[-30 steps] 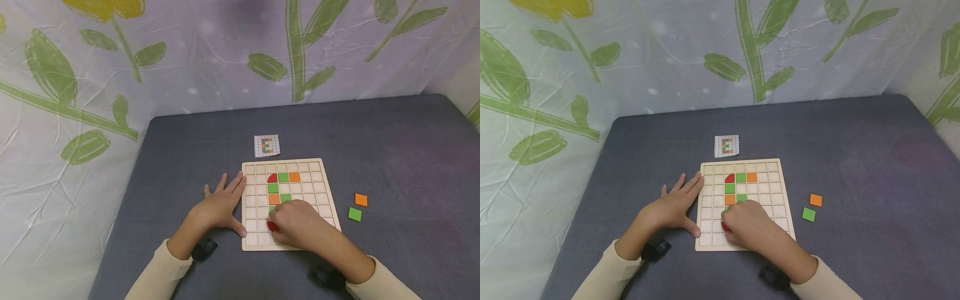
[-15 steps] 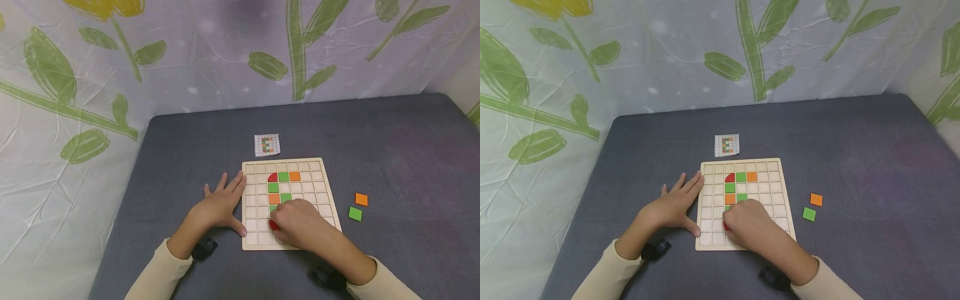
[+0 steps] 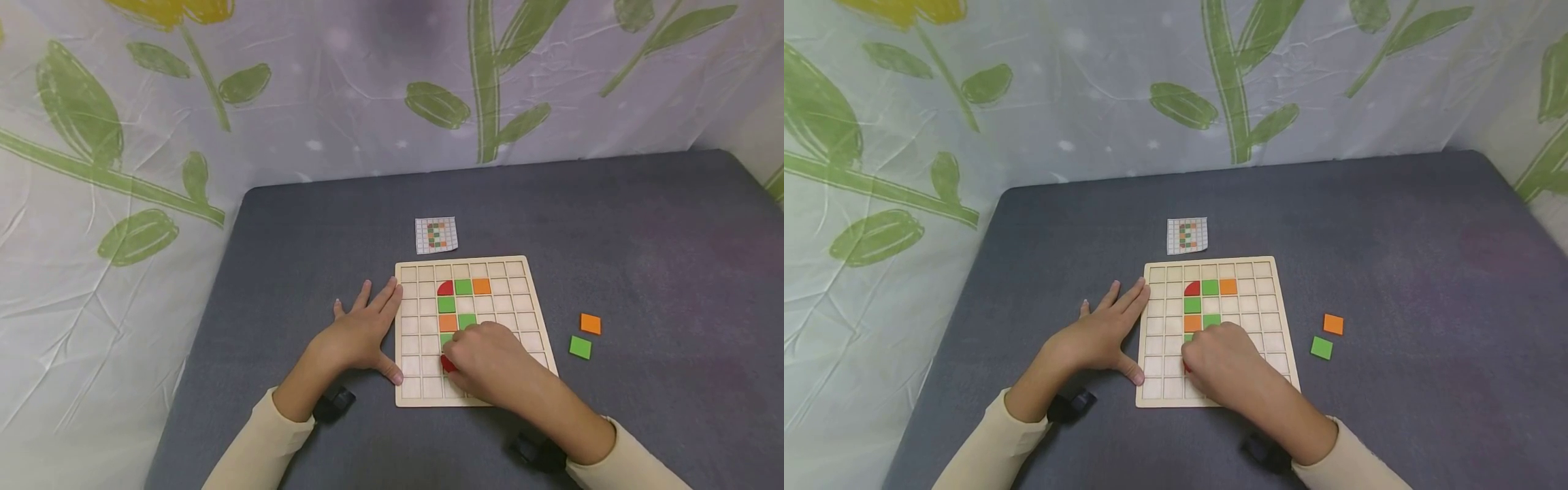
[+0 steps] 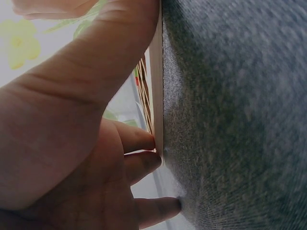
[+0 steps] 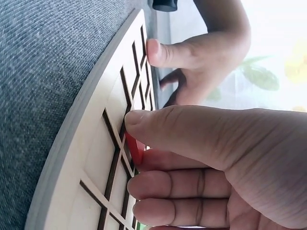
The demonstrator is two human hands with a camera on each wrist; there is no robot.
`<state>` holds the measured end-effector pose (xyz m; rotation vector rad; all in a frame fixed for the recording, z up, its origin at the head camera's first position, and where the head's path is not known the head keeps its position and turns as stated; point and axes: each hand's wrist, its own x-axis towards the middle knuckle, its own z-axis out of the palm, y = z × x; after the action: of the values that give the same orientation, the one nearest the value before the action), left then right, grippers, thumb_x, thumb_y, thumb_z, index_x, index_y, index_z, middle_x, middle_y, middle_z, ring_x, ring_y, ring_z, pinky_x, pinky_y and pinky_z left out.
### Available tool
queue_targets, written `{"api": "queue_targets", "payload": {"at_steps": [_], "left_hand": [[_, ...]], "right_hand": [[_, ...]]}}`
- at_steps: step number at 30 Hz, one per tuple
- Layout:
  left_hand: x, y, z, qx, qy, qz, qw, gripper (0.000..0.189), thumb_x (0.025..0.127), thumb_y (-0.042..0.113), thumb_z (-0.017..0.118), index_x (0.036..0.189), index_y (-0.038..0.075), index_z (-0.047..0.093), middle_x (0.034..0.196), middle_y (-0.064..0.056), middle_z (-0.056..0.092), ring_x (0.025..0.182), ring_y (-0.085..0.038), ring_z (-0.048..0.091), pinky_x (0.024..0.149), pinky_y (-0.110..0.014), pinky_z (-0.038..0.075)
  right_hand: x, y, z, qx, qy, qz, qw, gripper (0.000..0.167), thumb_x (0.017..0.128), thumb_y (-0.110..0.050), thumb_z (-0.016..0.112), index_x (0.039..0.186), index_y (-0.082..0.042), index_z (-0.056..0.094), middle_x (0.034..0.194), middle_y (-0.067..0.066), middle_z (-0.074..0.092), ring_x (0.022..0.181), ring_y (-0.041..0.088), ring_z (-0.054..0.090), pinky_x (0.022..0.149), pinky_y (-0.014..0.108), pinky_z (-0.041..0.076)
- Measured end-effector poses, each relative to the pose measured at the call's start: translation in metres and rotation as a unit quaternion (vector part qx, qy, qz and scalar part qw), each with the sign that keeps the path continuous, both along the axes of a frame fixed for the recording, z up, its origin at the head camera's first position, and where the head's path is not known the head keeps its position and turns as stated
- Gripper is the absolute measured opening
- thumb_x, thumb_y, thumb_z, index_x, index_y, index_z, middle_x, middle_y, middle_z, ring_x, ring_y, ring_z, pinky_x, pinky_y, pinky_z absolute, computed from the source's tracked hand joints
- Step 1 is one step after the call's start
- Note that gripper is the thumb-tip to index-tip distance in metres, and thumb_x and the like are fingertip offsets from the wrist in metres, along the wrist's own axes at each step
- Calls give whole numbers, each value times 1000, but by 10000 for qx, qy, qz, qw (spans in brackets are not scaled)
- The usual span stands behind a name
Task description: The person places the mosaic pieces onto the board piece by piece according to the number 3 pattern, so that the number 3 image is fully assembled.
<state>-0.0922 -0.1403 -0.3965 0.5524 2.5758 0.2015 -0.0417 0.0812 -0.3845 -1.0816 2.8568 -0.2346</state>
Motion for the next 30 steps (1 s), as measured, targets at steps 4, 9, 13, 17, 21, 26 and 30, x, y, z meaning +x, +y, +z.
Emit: {"api": "queue_targets", "payload": {"at_steps": [4, 9, 13, 17, 21, 26, 30], "left_hand": [[0, 0, 1, -2, -9, 15, 10000, 148, 49, 64, 92, 163, 14, 11, 168, -5, 3, 150, -43, -2, 102, -80, 12], [-1, 1, 2, -37, -18, 10, 10000, 149, 48, 65, 91, 163, 14, 11, 168, -5, 3, 150, -43, -2, 101, -80, 12], [0, 2, 3, -75, -22, -11, 10000, 149, 49, 65, 91, 163, 14, 10, 168, -4, 2, 150, -43, -2, 102, -80, 13], [-1, 2, 2, -89, -39, -40, 9999, 148, 50, 64, 91, 163, 14, 10, 168, -4, 2, 150, -43, -2, 102, -80, 13], [-1, 1, 2, -71, -50, -26, 10000, 148, 50, 64, 91, 163, 14, 10, 168, -5, 2, 150, -43, -2, 102, -80, 13], [0, 1, 2, -65, -84, 9, 9999, 148, 50, 64, 91, 163, 15, 9, 168, -5, 1, 150, -43, -3, 102, -80, 11], [0, 0, 1, -91, -85, 4, 9999, 149, 50, 65, 91, 163, 15, 8, 168, -4, 0, 150, -43, -4, 102, -80, 11]], "right_hand": [[0, 1, 1, -42, 17, 7, 10000, 13, 75, -14, 83, 73, -12, 70, 62, -4, 59, 53, 13, 46, 53, 31, 42], [-1, 6, 0, -71, 109, 23, 9999, 18, 75, -12, 81, 67, -14, 64, 58, -7, 51, 51, 12, 42, 51, 30, 40], [-3, 11, 1, -9, 62, -27, 10000, 21, 77, -13, 79, 66, -16, 62, 57, -8, 48, 51, 12, 41, 50, 30, 38], [-3, 11, 2, 16, 29, -6, 10000, 20, 77, -13, 80, 67, -15, 63, 58, -8, 49, 51, 12, 41, 50, 31, 38], [-1, 7, 0, 44, 147, 78, 9999, 19, 78, -14, 81, 67, -14, 65, 57, -7, 50, 50, 12, 40, 49, 30, 38], [1, 3, 0, 48, 293, 119, 9995, 18, 77, -15, 82, 67, -15, 67, 56, -8, 53, 50, 11, 40, 49, 30, 38], [2, 3, 0, -13, 308, 119, 9995, 20, 77, -13, 82, 66, -16, 66, 56, -9, 52, 50, 10, 39, 49, 30, 37]]}}
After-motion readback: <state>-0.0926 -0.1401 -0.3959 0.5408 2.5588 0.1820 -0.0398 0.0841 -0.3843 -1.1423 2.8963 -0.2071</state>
